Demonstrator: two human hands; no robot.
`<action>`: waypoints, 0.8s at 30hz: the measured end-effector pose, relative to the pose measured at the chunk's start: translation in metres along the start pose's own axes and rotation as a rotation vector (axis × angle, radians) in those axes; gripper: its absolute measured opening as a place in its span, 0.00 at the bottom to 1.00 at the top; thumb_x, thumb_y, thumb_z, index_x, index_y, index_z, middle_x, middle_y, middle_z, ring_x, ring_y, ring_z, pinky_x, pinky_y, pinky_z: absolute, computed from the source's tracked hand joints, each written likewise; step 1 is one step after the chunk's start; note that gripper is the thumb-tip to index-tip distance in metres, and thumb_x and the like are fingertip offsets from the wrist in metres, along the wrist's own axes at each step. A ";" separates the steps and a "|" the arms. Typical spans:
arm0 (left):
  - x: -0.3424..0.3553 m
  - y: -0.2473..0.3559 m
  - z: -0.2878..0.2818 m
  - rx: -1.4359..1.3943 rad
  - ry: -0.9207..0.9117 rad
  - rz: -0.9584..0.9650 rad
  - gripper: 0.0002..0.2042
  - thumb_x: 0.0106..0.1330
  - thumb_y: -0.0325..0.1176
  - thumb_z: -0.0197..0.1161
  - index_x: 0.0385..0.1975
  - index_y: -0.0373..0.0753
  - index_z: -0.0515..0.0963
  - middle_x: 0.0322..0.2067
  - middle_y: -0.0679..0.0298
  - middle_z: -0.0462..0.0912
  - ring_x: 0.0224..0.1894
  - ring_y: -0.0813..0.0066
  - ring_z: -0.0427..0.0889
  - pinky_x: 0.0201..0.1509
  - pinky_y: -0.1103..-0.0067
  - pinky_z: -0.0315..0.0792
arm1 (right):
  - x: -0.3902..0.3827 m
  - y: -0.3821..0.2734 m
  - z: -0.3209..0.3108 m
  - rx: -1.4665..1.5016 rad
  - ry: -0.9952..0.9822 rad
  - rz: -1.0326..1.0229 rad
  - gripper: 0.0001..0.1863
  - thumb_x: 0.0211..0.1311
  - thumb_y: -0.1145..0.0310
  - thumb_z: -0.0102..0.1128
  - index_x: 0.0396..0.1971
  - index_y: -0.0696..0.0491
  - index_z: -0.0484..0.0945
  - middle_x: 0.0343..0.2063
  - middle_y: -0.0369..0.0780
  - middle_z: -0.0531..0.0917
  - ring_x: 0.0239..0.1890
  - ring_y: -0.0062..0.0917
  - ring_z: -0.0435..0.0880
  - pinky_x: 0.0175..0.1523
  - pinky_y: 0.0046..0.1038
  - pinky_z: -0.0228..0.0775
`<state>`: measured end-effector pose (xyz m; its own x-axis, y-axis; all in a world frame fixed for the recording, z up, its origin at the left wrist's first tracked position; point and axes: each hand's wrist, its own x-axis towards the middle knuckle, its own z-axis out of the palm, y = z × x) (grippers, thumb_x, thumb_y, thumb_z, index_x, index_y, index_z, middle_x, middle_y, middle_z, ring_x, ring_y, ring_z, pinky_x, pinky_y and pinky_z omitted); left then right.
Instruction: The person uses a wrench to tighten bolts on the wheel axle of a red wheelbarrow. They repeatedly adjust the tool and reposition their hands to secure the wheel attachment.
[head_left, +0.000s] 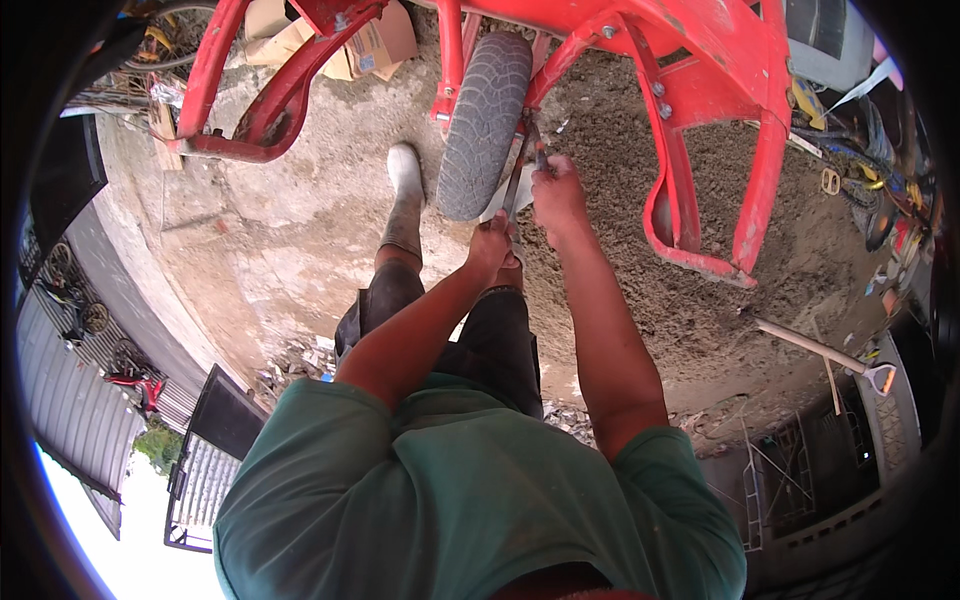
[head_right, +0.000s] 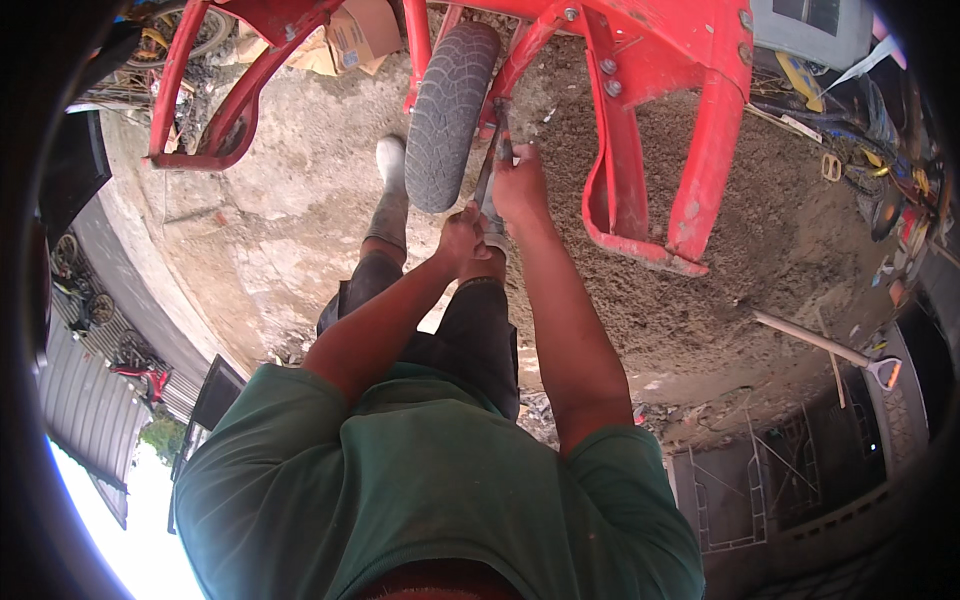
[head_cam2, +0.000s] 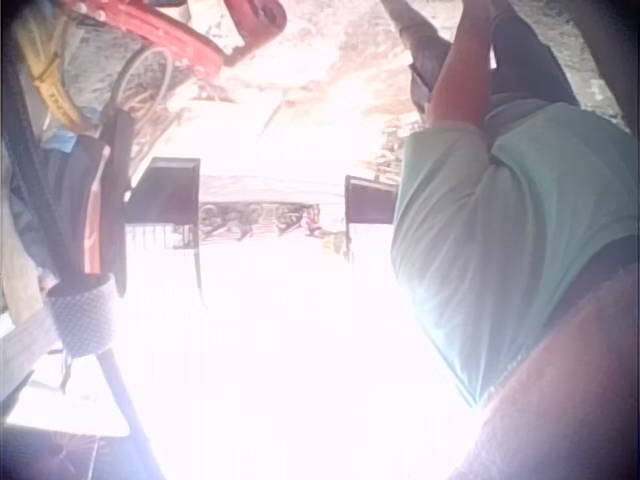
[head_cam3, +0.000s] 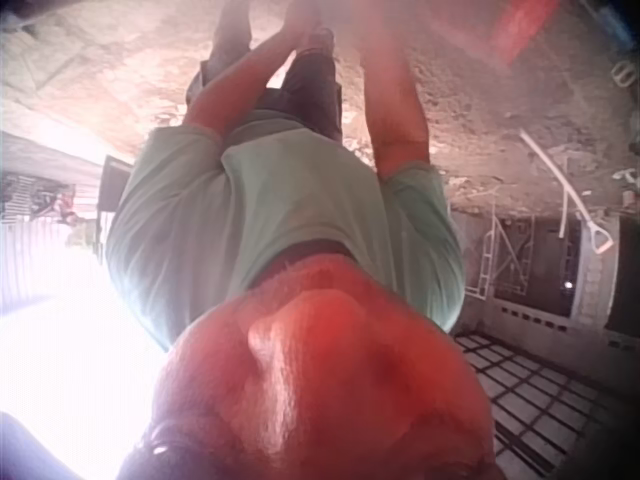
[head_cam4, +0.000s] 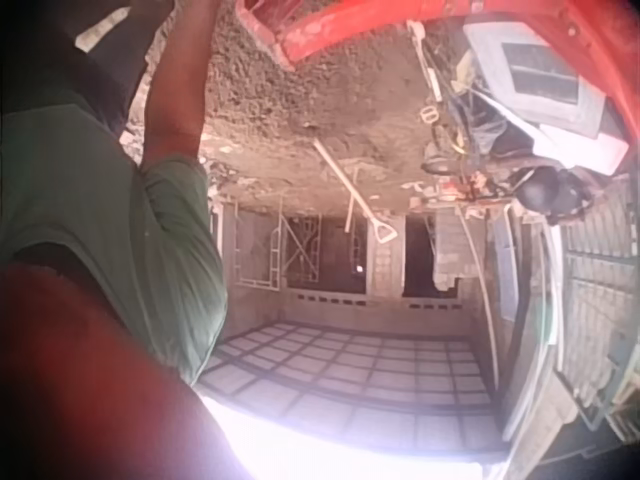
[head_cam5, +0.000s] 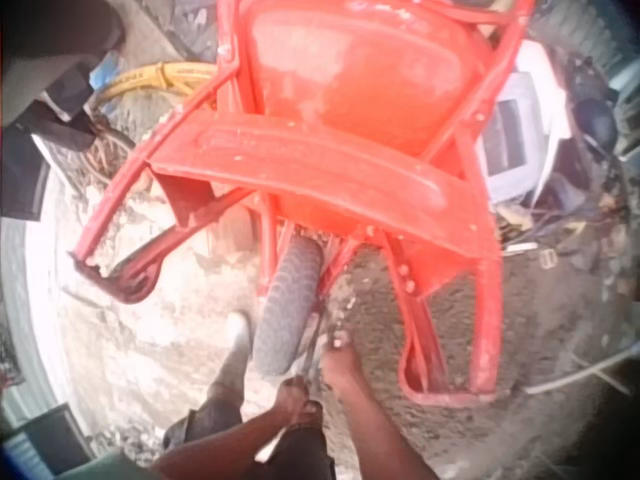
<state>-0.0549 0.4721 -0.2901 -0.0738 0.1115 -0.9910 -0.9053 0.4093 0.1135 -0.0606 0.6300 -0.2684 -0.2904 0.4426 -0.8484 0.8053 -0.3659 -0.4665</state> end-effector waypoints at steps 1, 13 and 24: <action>0.002 -0.001 0.000 -0.015 -0.014 -0.009 0.22 0.74 0.53 0.45 0.34 0.36 0.71 0.15 0.69 0.64 0.14 0.75 0.67 0.24 0.69 0.75 | 0.002 0.007 0.002 -0.005 0.003 -0.015 0.13 0.67 0.70 0.51 0.49 0.57 0.69 0.31 0.42 0.78 0.27 0.28 0.78 0.28 0.33 0.68; 0.002 -0.004 0.003 -0.054 -0.011 0.010 0.22 0.76 0.51 0.45 0.30 0.37 0.73 0.15 0.69 0.67 0.14 0.77 0.68 0.18 0.78 0.69 | -0.010 0.002 0.010 0.108 0.024 0.060 0.13 0.67 0.70 0.50 0.51 0.52 0.67 0.25 0.37 0.73 0.19 0.20 0.70 0.17 0.26 0.58; -0.001 0.000 0.007 -0.058 -0.003 0.109 0.23 0.73 0.55 0.50 0.44 0.38 0.74 0.23 0.66 0.71 0.18 0.79 0.70 0.21 0.80 0.67 | -0.001 0.014 0.010 0.305 -0.072 0.198 0.12 0.62 0.72 0.52 0.46 0.49 0.69 0.25 0.35 0.74 0.21 0.21 0.72 0.22 0.25 0.63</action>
<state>-0.0521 0.4784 -0.2883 -0.1716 0.1554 -0.9728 -0.9145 0.3420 0.2159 -0.0542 0.6162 -0.2769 -0.1884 0.2837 -0.9402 0.6619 -0.6706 -0.3350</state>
